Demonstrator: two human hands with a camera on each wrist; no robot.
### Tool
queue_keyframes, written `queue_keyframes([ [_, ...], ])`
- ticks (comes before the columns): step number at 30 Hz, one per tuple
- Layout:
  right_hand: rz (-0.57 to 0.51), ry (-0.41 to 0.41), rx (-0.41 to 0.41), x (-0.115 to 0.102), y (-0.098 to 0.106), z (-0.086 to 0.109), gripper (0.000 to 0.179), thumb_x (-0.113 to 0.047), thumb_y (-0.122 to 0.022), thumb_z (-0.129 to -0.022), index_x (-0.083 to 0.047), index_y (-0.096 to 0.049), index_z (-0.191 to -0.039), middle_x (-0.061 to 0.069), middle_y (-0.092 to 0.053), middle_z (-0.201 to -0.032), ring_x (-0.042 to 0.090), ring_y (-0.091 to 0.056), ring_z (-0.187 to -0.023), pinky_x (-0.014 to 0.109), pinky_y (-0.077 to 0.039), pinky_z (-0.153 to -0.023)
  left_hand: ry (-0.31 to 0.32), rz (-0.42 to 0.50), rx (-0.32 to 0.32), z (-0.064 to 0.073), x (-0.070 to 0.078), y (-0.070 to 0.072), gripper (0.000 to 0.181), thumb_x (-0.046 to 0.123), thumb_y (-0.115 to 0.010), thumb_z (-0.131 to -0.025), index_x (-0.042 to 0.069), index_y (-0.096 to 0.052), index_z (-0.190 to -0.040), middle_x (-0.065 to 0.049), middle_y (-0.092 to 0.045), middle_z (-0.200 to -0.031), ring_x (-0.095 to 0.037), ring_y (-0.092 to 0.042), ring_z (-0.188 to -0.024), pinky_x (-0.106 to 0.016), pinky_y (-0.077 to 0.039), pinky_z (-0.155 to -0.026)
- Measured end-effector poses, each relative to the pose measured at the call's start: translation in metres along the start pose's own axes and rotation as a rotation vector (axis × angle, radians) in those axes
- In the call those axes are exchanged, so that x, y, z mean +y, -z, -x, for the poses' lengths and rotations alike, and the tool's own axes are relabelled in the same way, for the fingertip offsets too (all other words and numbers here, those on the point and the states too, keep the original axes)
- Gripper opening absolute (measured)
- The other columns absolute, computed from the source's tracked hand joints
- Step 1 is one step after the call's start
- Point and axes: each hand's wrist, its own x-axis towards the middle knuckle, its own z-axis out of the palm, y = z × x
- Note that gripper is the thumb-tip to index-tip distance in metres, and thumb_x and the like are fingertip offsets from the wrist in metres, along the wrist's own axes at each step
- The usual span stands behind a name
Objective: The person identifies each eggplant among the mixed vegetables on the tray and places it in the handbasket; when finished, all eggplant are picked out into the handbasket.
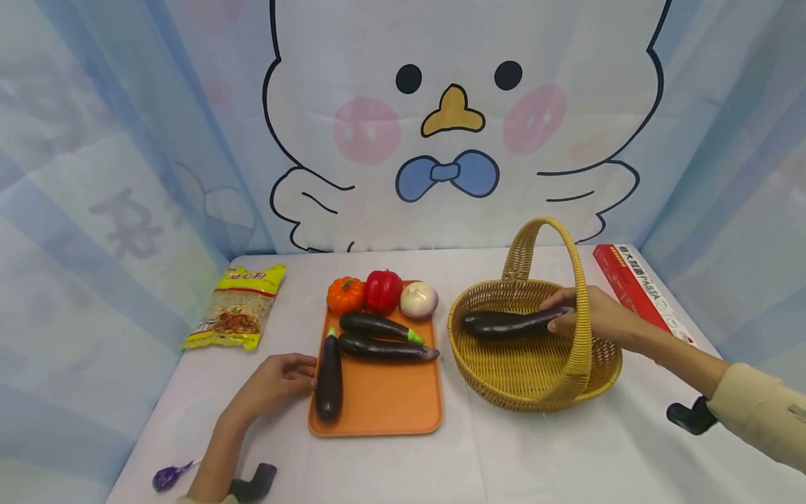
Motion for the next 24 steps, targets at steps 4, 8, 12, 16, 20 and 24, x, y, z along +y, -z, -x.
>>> queue_keyframes([
  [4,0.01,0.004,0.002,0.004,-0.002,-0.001,0.027,-0.019,-0.077,-0.087,-0.009,-0.073,-0.111,0.009,-0.067,-0.112,0.031,-0.052,-0.105,0.031,-0.05,-0.079,-0.001,-0.002,-0.004,0.0,0.0,0.0,0.041,0.019,-0.078,-0.087,0.003,-0.066,-0.122,-0.002,-0.07,-0.098,-0.018,-0.067,-0.087,-0.037,-0.055,-0.083],
  [8,-0.002,0.003,-0.02,0.009,-0.004,-0.002,0.027,-0.017,-0.077,-0.086,-0.008,-0.072,-0.111,0.011,-0.066,-0.111,0.031,-0.053,-0.105,0.032,-0.049,-0.082,0.0,-0.002,-0.002,0.0,-0.001,0.001,0.04,0.018,-0.078,-0.086,0.003,-0.066,-0.122,-0.002,-0.07,-0.098,-0.018,-0.067,-0.087,-0.038,-0.055,-0.083],
  [12,-0.03,-0.001,-0.049,0.013,-0.006,-0.003,0.028,-0.015,-0.076,-0.086,-0.006,-0.071,-0.112,0.013,-0.061,-0.112,0.033,-0.05,-0.106,0.036,-0.049,-0.083,0.0,0.0,-0.004,0.0,-0.001,0.001,0.04,0.018,-0.078,-0.086,0.004,-0.066,-0.122,-0.002,-0.07,-0.098,-0.018,-0.067,-0.087,-0.037,-0.055,-0.083],
  [16,-0.051,-0.007,-0.053,0.014,-0.007,-0.003,0.027,-0.014,-0.077,-0.085,-0.006,-0.072,-0.11,0.014,-0.06,-0.112,0.033,-0.049,-0.107,0.038,-0.049,-0.083,-0.001,0.004,-0.01,-0.001,-0.001,0.001,0.041,0.018,-0.077,-0.087,0.003,-0.066,-0.123,-0.002,-0.07,-0.099,-0.018,-0.067,-0.088,-0.037,-0.055,-0.083],
  [20,-0.052,-0.019,-0.057,0.014,-0.01,-0.002,0.028,-0.014,-0.078,-0.084,-0.004,-0.071,-0.11,0.015,-0.062,-0.109,0.032,-0.051,-0.103,0.037,-0.048,-0.082,-0.004,0.009,-0.008,-0.001,-0.002,0.001,0.041,0.018,-0.078,-0.086,0.003,-0.066,-0.123,-0.002,-0.07,-0.099,-0.018,-0.067,-0.088,-0.037,-0.055,-0.083],
  [24,-0.05,-0.042,-0.065,0.015,-0.011,-0.003,0.029,-0.014,-0.078,-0.084,-0.003,-0.07,-0.11,0.016,-0.062,-0.108,0.031,-0.053,-0.1,0.036,-0.049,-0.081,-0.002,0.012,-0.003,0.0,-0.002,0.001,0.04,0.017,-0.078,-0.086,0.003,-0.066,-0.122,-0.002,-0.07,-0.098,-0.018,-0.067,-0.087,-0.037,-0.055,-0.083],
])
